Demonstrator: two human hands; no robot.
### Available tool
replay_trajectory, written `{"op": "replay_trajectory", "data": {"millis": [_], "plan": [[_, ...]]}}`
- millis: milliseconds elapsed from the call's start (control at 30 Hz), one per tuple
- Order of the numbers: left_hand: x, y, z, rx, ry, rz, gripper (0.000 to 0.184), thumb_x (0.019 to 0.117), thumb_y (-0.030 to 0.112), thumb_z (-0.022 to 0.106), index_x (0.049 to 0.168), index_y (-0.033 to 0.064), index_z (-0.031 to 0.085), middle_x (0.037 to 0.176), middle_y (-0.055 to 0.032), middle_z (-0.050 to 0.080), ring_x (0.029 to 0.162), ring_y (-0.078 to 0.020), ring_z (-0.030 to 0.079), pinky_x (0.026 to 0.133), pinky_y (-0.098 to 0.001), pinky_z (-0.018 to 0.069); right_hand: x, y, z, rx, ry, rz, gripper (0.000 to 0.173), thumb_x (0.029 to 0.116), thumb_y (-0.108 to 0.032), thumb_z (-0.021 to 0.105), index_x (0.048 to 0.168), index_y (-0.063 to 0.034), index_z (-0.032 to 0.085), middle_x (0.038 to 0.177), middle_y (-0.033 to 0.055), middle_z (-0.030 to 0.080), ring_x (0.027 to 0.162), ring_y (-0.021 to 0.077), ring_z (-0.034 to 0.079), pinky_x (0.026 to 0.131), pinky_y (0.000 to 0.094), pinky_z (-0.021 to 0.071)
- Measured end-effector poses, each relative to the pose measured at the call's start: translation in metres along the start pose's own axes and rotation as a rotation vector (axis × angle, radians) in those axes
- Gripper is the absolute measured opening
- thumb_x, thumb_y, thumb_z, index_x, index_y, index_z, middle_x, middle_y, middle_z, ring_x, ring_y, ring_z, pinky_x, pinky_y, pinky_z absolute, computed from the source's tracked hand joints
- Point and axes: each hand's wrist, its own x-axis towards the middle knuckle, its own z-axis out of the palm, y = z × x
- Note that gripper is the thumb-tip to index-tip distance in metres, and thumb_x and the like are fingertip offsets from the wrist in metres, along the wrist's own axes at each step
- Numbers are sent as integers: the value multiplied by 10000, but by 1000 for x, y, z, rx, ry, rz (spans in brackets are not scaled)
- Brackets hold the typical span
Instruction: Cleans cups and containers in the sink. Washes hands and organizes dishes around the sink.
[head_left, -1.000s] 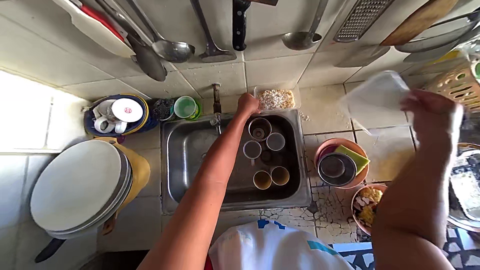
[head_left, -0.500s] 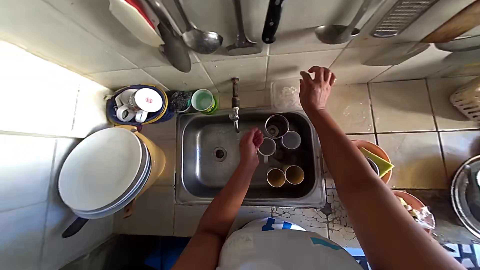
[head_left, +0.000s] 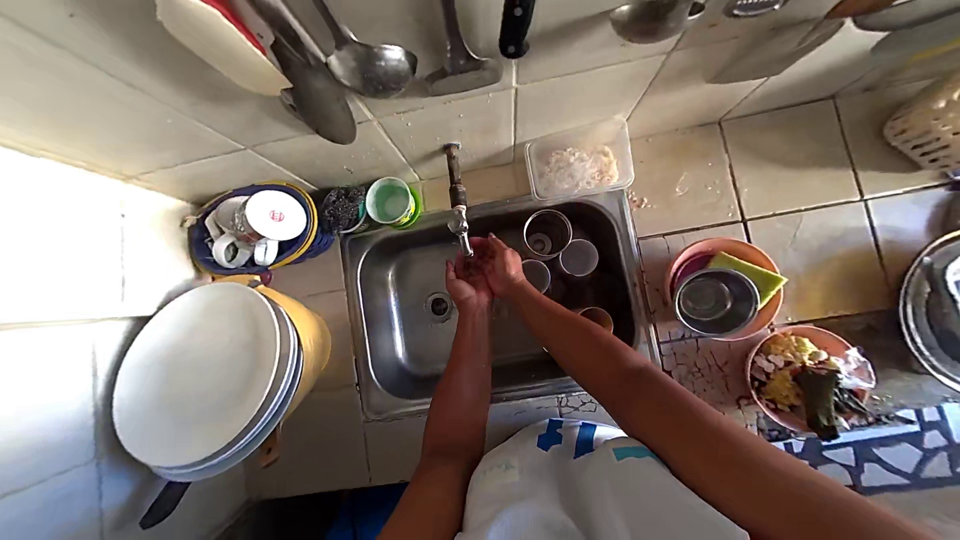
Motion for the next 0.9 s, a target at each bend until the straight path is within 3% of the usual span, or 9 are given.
{"op": "replay_trajectory", "data": {"millis": [100, 233, 367, 467, 567, 667, 800, 867, 900], "plan": [[0, 4, 5, -5, -60, 7, 439, 1081, 404, 293, 1109, 83, 591, 962, -77, 675, 889, -201, 677, 826, -403, 579, 3, 2, 3, 23, -22, 12, 521, 1128, -350, 295, 1124, 3, 678, 938, 100, 730, 841, 181, 705, 798, 364, 596], [-7, 4, 12, 58, -67, 38, 409, 1079, 350, 308, 1041, 63, 597, 916, -94, 680, 837, -200, 680, 764, -377, 582, 1, 3, -2, 86, -70, 40, 542, 1130, -350, 253, 1129, 0, 666, 934, 106, 731, 831, 192, 708, 783, 372, 600], [-25, -4, 9, 108, -53, 40, 339, 1082, 279, 333, 1085, 57, 589, 970, -103, 685, 897, -207, 688, 804, -378, 587, -24, -4, -12, 102, -45, 105, 533, 1125, -415, 253, 1169, -59, 648, 965, 63, 725, 818, 152, 707, 772, 343, 607], [-57, -24, 27, 153, -67, 17, 391, 1087, 287, 287, 1138, 46, 589, 1057, -116, 698, 986, -222, 688, 867, -405, 574, -51, -33, -26, 162, 4, 74, 473, 1132, -356, 270, 1163, -41, 622, 952, 71, 712, 826, 163, 699, 787, 349, 600], [-100, -63, 70, 268, -258, 12, 505, 1091, 324, 199, 1149, 40, 613, 1060, -95, 707, 1009, -207, 682, 919, -406, 562, -81, -93, -54, 192, 3, -94, 451, 1120, -327, 261, 1126, -54, 621, 935, 53, 701, 859, 153, 689, 814, 353, 594], [-134, -126, 142, 333, -382, -56, 498, 1104, 314, 252, 1199, 9, 634, 1054, -92, 732, 992, -173, 706, 905, -361, 576, -94, -183, -99, 262, -31, -318, 450, 1103, -293, 213, 1059, -90, 611, 947, 31, 702, 918, 138, 687, 875, 341, 572], [-147, -229, 229, 162, -372, -293, 568, 1095, 402, 238, 1187, 23, 650, 970, -78, 708, 887, -156, 683, 827, -339, 566, -81, -300, -172, 109, 3, -572, 500, 1110, -297, 138, 1165, -62, 576, 1015, 50, 694, 951, 168, 684, 898, 372, 577], [-133, -279, 246, -18, -360, -348, 590, 1088, 444, 238, 1179, 19, 637, 973, -93, 709, 877, -173, 685, 808, -345, 568, -65, -342, -199, 15, 101, -603, 475, 1128, -274, 167, 1234, -12, 549, 1070, 83, 696, 989, 187, 694, 935, 370, 579], [-130, -292, 245, -69, -452, -309, 622, 1092, 449, 219, 1226, -21, 604, 1031, -137, 708, 928, -192, 689, 833, -352, 568, -55, -356, -209, -35, 148, -592, 438, 1127, -252, 217, 1248, 5, 550, 1095, 95, 698, 1008, 188, 694, 940, 358, 577]]}}
